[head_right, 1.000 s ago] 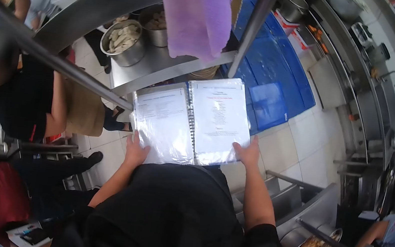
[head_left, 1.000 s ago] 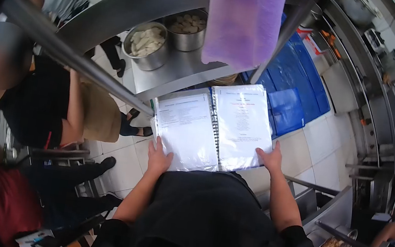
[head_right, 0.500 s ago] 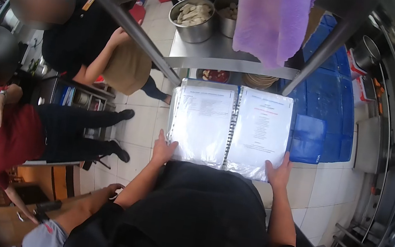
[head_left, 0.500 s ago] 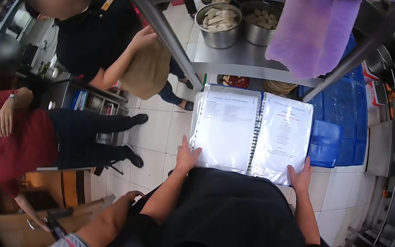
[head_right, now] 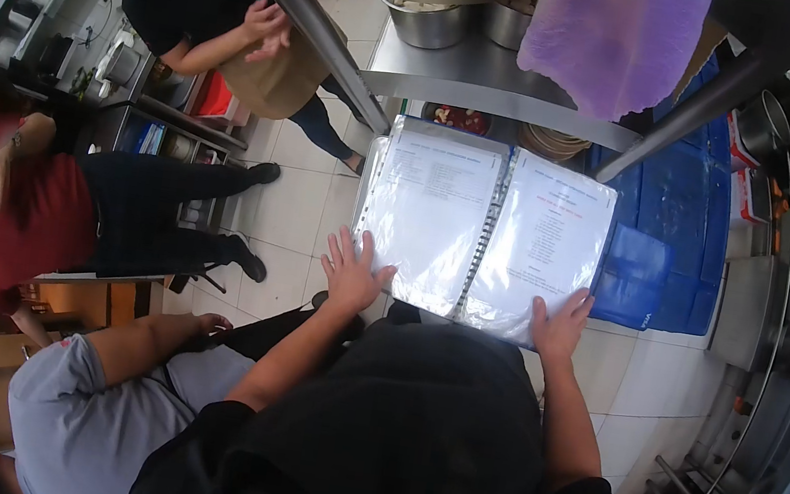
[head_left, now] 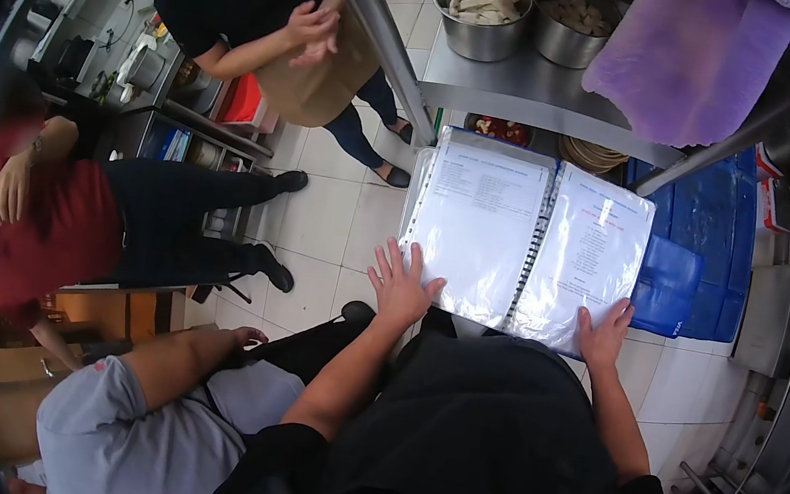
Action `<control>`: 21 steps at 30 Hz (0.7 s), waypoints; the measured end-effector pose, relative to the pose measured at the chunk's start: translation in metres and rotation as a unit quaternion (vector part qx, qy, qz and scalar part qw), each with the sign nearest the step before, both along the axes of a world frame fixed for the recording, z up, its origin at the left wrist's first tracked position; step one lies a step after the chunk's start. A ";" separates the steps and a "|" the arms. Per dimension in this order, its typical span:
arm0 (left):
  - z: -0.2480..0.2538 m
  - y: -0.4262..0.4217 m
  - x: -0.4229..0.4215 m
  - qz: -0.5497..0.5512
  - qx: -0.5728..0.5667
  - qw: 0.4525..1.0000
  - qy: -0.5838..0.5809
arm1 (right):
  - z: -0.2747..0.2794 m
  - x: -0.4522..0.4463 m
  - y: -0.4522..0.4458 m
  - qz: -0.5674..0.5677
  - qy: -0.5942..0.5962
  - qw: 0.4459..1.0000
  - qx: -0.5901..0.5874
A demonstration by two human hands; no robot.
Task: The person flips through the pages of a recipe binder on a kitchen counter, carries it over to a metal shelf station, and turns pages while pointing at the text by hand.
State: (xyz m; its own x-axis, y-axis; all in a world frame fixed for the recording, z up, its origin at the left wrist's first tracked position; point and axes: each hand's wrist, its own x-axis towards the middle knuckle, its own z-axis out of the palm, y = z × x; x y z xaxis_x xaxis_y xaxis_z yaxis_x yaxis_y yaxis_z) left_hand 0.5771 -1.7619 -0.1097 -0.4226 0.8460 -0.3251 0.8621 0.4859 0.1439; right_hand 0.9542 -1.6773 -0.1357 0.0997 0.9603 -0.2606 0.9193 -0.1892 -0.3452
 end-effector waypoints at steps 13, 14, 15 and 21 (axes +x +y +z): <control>0.032 0.012 0.011 -0.117 0.073 0.987 -0.081 | 0.009 -0.014 0.002 0.033 -0.129 0.991 -0.030; 0.044 0.017 0.014 -0.136 0.085 0.979 -0.123 | 0.011 -0.014 0.002 0.032 -0.124 0.991 -0.026; 0.046 0.021 0.016 -0.174 0.103 0.964 -0.173 | 0.012 -0.015 0.003 0.032 -0.119 0.992 -0.022; 0.090 0.053 0.045 -0.311 0.063 0.864 -0.391 | 0.011 -0.015 0.005 0.042 -0.120 0.992 -0.010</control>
State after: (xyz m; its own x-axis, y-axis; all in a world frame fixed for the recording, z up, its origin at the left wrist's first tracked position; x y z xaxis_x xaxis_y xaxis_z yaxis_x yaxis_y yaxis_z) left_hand 0.6220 -1.7091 -0.0201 0.4339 0.8798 -0.1941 0.5653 -0.0981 0.8190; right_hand 0.9394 -1.6728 -0.1251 0.0809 0.9629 -0.2573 0.9873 -0.1128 -0.1119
